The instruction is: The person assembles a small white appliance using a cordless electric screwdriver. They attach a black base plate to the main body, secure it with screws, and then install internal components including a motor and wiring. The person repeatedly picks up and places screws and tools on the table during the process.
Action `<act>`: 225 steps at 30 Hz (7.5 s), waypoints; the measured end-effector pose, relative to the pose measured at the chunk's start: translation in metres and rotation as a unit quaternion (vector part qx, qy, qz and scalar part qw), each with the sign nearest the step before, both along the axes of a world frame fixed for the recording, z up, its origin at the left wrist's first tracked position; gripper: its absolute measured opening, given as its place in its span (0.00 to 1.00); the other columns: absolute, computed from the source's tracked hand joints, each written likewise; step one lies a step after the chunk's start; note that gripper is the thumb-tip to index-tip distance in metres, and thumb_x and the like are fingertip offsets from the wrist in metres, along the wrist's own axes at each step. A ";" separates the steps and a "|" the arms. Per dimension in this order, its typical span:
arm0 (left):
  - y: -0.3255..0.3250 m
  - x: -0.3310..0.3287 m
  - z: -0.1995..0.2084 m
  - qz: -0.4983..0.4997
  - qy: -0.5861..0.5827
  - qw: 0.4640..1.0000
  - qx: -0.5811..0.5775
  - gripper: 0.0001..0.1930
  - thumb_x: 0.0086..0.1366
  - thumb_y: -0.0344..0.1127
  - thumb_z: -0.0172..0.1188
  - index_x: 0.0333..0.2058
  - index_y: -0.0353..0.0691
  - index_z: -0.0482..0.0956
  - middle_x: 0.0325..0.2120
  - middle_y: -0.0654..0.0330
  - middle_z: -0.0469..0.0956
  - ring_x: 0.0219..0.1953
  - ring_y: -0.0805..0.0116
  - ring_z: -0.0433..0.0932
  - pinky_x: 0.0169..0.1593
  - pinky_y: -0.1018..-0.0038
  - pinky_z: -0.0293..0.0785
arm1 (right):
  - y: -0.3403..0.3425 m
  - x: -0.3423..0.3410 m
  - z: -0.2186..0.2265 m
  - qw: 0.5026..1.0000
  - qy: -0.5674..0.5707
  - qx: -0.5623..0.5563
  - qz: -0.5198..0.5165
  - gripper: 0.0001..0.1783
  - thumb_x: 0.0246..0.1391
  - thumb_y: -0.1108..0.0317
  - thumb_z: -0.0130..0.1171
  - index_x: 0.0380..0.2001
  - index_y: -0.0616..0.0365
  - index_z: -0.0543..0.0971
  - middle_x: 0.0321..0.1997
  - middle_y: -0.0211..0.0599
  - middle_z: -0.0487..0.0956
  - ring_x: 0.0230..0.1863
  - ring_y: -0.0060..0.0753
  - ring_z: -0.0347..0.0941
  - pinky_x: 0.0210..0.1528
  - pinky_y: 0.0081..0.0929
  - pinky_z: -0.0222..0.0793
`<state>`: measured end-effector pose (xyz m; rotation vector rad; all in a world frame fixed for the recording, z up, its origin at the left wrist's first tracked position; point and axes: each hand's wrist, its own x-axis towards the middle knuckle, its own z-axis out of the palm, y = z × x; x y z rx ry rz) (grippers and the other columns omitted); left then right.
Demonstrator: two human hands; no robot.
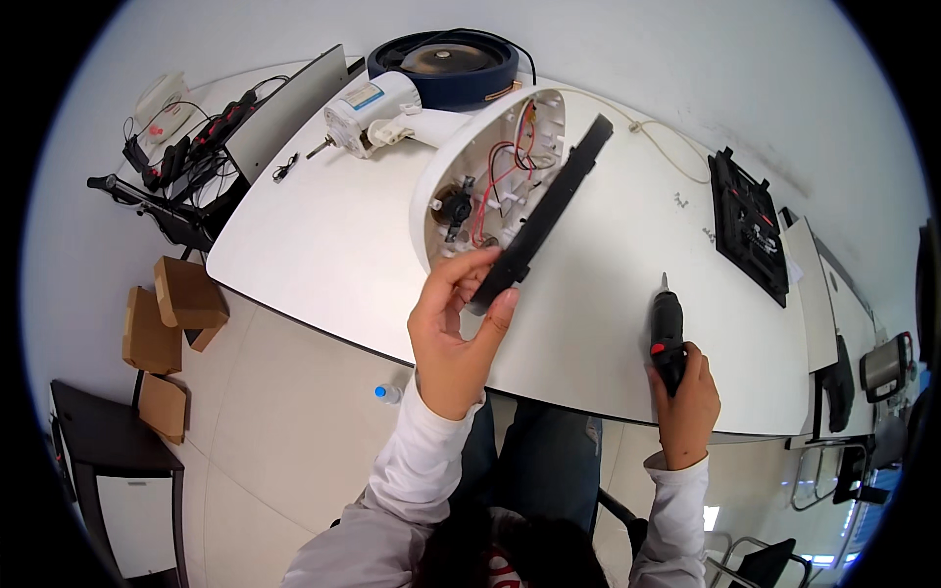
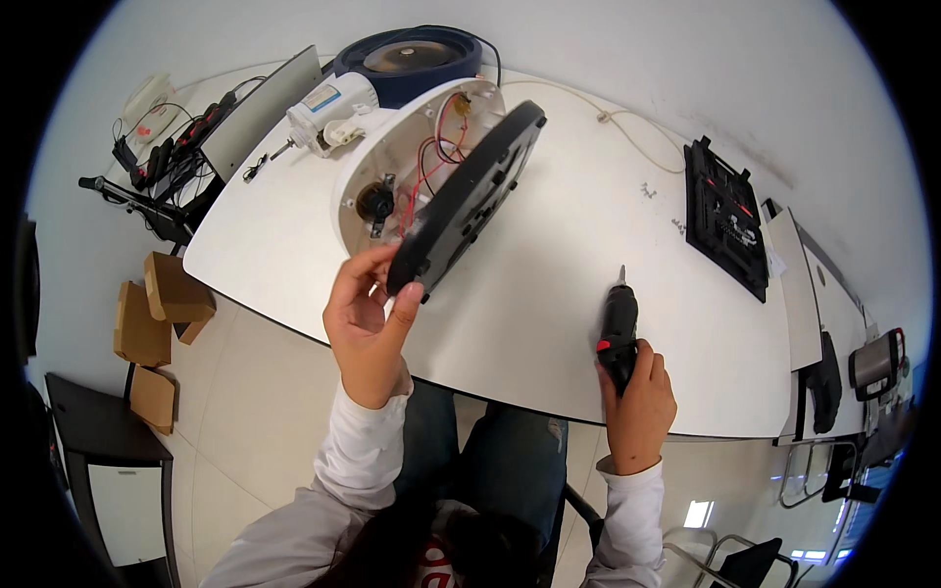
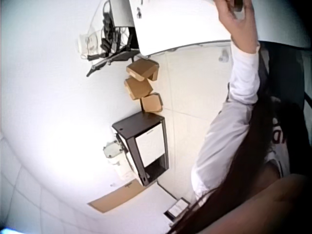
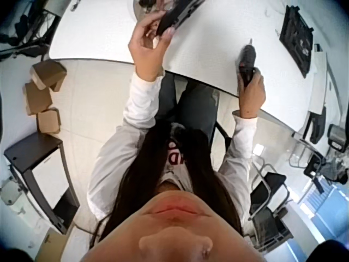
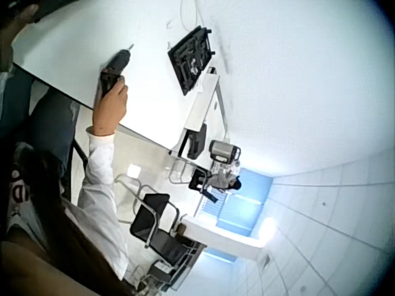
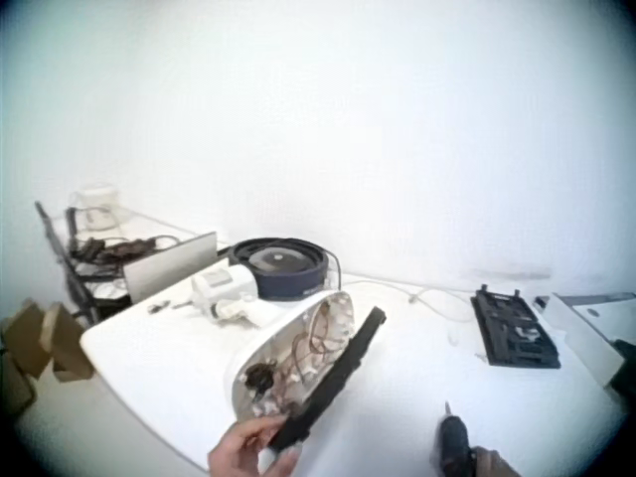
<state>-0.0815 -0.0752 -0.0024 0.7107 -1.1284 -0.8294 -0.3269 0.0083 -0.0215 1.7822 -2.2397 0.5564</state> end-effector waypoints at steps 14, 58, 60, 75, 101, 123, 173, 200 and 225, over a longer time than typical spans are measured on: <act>-0.002 -0.005 -0.002 0.035 -0.082 0.995 -0.052 0.17 0.49 0.18 0.62 0.40 0.34 0.76 0.32 0.56 0.75 0.35 0.65 0.78 0.40 0.78 0.73 | -0.013 0.012 0.031 0.996 0.075 -0.031 0.047 0.31 0.50 0.62 0.58 0.55 0.64 0.62 0.55 0.51 0.65 0.60 0.54 0.57 0.62 0.40 0.50; -0.029 0.001 -0.013 0.011 -0.029 0.984 -0.174 0.20 0.45 0.19 0.65 0.41 0.33 0.77 0.28 0.59 0.72 0.26 0.64 0.70 0.29 0.74 0.67 | -0.394 0.233 0.071 0.847 -0.071 0.402 0.340 0.34 0.40 0.59 0.67 0.51 0.59 0.67 0.49 0.37 0.73 0.51 0.31 0.66 0.54 0.25 0.59; -0.032 -0.002 -0.016 0.001 -0.020 0.985 -0.173 0.20 0.46 0.20 0.64 0.41 0.33 0.77 0.28 0.58 0.72 0.26 0.64 0.70 0.29 0.73 0.67 | -0.392 0.229 0.069 0.847 -0.085 0.389 0.351 0.32 0.41 0.62 0.66 0.50 0.59 0.68 0.48 0.36 0.73 0.50 0.29 0.67 0.54 0.25 0.59; -0.039 -0.019 -0.016 0.021 -0.052 0.977 -0.204 0.20 0.45 0.20 0.66 0.41 0.31 0.77 0.30 0.55 0.76 0.29 0.62 0.73 0.32 0.74 0.71 | -0.384 0.222 0.097 0.821 0.008 0.473 0.320 0.32 0.48 0.46 0.59 0.48 0.61 0.70 0.43 0.38 0.75 0.42 0.30 0.72 0.42 0.29 0.69; -0.021 -0.048 -0.019 0.065 -0.021 0.991 -0.119 0.19 0.58 0.26 0.58 0.48 0.30 0.68 0.40 0.55 0.68 0.39 0.69 0.70 0.43 0.78 0.66 | -0.005 0.040 -0.013 0.969 -0.124 -0.049 0.207 0.11 0.43 0.73 0.62 0.34 0.53 0.79 0.32 0.31 0.74 0.30 0.35 0.72 0.30 0.28 0.70; -0.019 -0.039 0.026 -0.013 -0.135 0.991 0.001 0.28 0.58 0.35 0.57 0.56 0.29 0.61 0.51 0.50 0.67 0.53 0.62 0.67 0.57 0.71 0.60 | -0.227 -0.161 -0.028 0.994 0.034 -0.087 0.059 0.09 0.50 0.67 0.56 0.36 0.56 0.77 0.38 0.35 0.76 0.43 0.39 0.71 0.43 0.33 0.70; -0.053 -0.080 0.049 -0.295 -0.094 0.931 0.196 0.29 0.64 0.55 0.49 0.53 0.36 0.63 0.48 0.63 0.67 0.50 0.77 0.63 0.51 0.83 0.58 | -0.169 0.060 0.009 0.370 -0.884 -0.114 0.264 0.28 0.63 0.51 0.37 0.63 0.50 0.57 0.63 0.27 0.61 0.65 0.25 0.51 0.65 0.30 0.43; -0.057 -0.086 0.026 -0.213 -0.147 0.962 0.085 0.44 0.61 0.59 0.47 0.56 0.18 0.49 0.54 0.37 0.59 0.59 0.45 0.59 0.62 0.50 0.46 | -0.144 0.052 0.005 0.541 -0.785 -0.178 0.243 0.24 0.62 0.52 0.37 0.50 0.59 0.69 0.48 0.39 0.73 0.46 0.36 0.72 0.50 0.31 0.68; -0.074 -0.080 0.036 -0.227 -0.122 0.956 0.137 0.34 0.61 0.54 0.51 0.51 0.26 0.61 0.46 0.42 0.70 0.49 0.54 0.71 0.51 0.70 0.65 | -0.148 0.043 -0.004 0.444 -0.851 -0.176 0.216 0.20 0.63 0.65 0.38 0.52 0.68 0.66 0.53 0.44 0.71 0.53 0.31 0.69 0.55 0.26 0.65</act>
